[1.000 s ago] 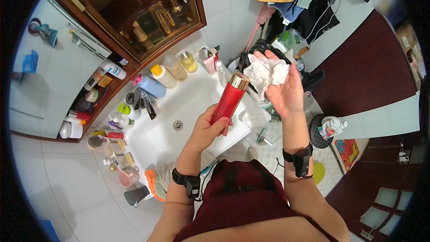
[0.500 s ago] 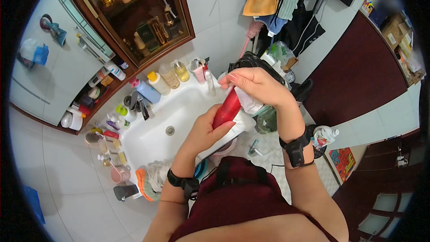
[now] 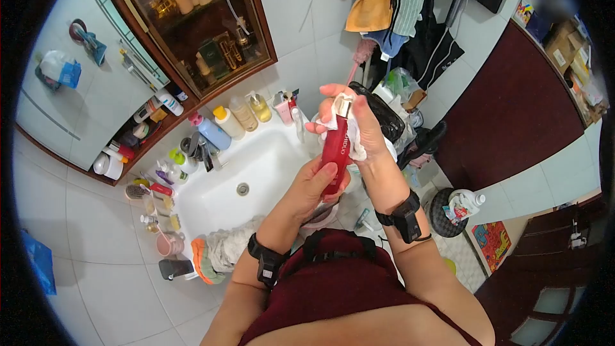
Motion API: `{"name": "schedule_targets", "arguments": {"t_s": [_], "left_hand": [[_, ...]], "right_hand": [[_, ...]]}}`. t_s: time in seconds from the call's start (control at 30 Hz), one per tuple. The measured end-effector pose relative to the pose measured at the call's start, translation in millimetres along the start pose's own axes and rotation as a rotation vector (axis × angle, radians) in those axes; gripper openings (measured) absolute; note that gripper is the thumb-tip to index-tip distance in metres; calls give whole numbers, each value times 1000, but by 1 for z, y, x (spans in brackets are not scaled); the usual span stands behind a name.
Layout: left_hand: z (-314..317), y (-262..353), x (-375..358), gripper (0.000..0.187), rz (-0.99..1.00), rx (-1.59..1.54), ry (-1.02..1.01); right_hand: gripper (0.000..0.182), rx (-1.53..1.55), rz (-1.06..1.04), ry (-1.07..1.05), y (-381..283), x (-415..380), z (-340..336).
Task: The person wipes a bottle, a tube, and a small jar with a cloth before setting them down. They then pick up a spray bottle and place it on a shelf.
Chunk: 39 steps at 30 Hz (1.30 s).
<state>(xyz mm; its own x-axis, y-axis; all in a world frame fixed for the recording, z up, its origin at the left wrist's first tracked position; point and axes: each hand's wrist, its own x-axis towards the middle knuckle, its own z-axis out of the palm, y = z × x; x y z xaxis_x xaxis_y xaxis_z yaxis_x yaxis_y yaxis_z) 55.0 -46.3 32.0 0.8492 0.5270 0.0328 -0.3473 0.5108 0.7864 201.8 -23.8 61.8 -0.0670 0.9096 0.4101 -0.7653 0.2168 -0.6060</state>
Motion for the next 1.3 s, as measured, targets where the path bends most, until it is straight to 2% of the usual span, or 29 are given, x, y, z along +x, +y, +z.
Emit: {"name": "schedule_targets", "arguments": {"t_s": [0.1, 0.13, 0.23, 0.27, 0.37, 0.4, 0.43, 0.5, 0.63, 0.73, 0.83, 0.93, 0.97, 1.03, 1.07, 1.17, 1.2, 1.3], "left_hand": [[-4, -3, 9, 30, 148, 608, 277], [-7, -8, 15, 33, 285, 831, 359], [8, -7, 17, 41, 302, 1376, 651], [3, -8, 20, 47, 333, 1562, 693], [-9, -7, 23, 55, 306, 1508, 587], [-14, -10, 22, 52, 423, 1375, 447], [-16, -7, 20, 50, 252, 1006, 289], [-21, -1, 16, 48, -78, 255, -16], [-20, -9, 19, 50, -98, -22, -132], [-17, -13, 21, 53, -44, 52, 29], [-7, -5, 18, 54, -113, -185, -75], [-19, -14, 16, 42, -106, -355, -69], [-25, -14, 19, 39, 14, -9, 50], [-34, -10, 27, 34, 255, 683, 287], [-34, -9, 31, 38, 385, 1000, 432], [-22, 0, 37, 46, 487, 1432, 648], [-27, -1, 38, 50, 576, 1530, 657], [-29, -1, 31, 50, 429, 1453, 590]], "right_hand": [[56, -290, 95, 211, -13, -5, 14], [49, -262, 72, 242, -8, -6, 12], [39, -499, -81, 382, 8, -11, 16], [33, -637, -116, 442, 17, -13, 8], [33, -714, -62, 495, 21, -19, -5], [33, -525, -3, 469, 13, -17, -9], [30, -354, 68, 452, 3, -17, -11], [30, -55, 36, 300, -11, -14, -18], [33, 223, 111, 110, -11, -8, -19], [34, 79, 61, 220, -12, -7, -18], [33, 61, 53, 210, -4, -6, -20], [34, 38, 83, 239, -3, -3, -18], [34, 19, 96, 264, -4, -1, -16], [31, -330, 80, 447, 0, 7, -1], [36, -375, 48, 530, 9, 10, 1], [39, -721, -161, 624, 36, 9, 9], [40, -763, -267, 628, 50, 8, 3], [37, -846, -197, 646, 59, 4, -11]]}}
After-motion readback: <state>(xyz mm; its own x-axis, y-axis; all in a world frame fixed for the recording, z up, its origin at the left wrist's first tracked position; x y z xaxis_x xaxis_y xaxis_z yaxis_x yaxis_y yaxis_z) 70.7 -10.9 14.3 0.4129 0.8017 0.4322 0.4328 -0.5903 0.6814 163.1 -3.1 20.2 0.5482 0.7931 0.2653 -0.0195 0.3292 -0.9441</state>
